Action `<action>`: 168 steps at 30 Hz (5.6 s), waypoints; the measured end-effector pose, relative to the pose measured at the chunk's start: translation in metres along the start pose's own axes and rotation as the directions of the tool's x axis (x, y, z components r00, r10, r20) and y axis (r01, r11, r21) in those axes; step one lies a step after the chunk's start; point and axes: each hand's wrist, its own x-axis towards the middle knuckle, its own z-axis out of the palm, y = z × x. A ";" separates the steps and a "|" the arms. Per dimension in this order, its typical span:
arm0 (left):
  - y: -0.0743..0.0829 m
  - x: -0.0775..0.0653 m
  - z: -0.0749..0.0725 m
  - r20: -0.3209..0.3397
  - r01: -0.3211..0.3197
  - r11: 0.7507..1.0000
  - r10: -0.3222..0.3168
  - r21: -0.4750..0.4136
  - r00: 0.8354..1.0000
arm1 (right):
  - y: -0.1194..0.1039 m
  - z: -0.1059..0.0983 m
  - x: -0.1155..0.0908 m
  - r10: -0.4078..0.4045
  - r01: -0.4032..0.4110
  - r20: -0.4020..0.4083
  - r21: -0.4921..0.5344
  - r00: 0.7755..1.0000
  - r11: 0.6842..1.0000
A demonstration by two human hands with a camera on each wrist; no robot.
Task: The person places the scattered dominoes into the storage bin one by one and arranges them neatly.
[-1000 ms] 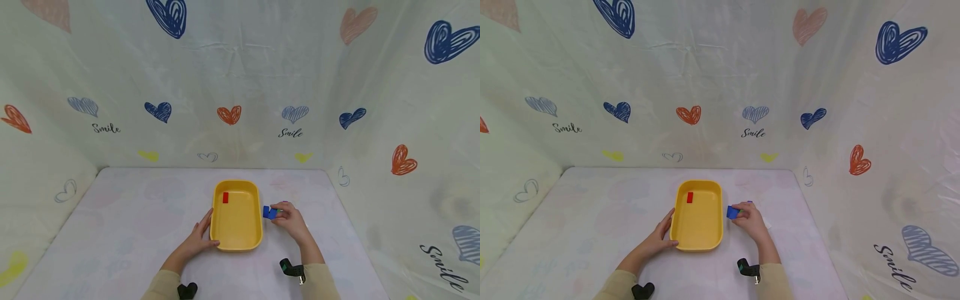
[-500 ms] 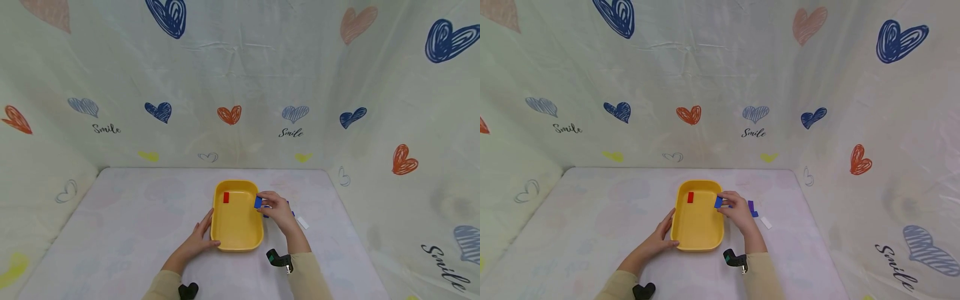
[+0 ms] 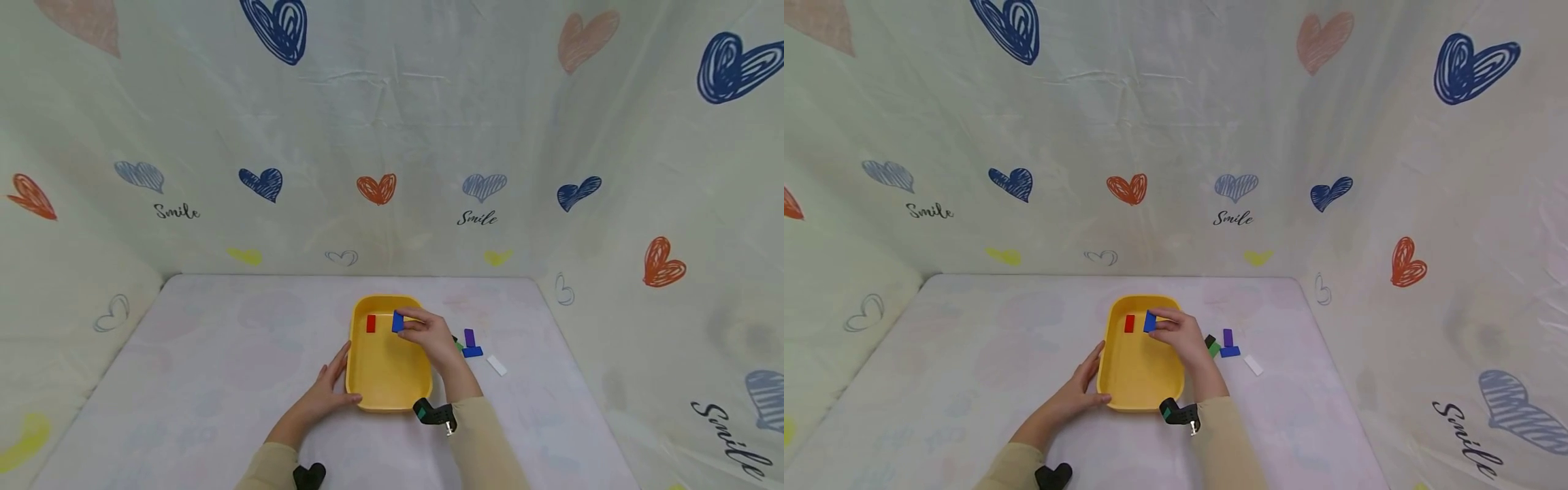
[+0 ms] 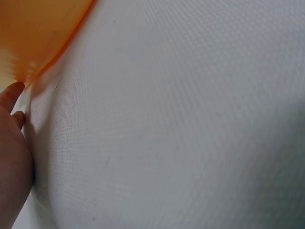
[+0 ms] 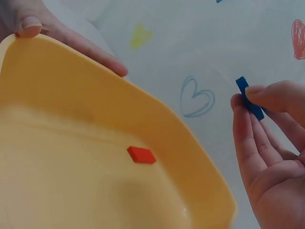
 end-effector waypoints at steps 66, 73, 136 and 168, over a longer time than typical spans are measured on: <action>-0.006 0.000 -0.004 0.032 -0.052 0.999 0.052 -0.001 0.998 | 0.056 0.046 0.071 0.117 -0.157 -0.154 -0.279 0.981 0.947; -0.003 -0.001 -0.005 0.029 -0.048 0.999 0.048 0.010 0.998 | 0.060 0.046 0.074 0.076 -0.117 -0.134 -0.329 0.988 0.937; -0.002 0.000 -0.005 0.025 -0.024 1.000 0.024 0.018 0.999 | 0.057 0.041 0.076 0.135 -0.154 -0.077 -0.334 0.988 0.930; -0.001 0.001 -0.004 0.023 -0.011 0.999 0.010 0.033 1.000 | 0.054 0.040 0.078 0.127 -0.144 -0.070 -0.340 0.989 0.929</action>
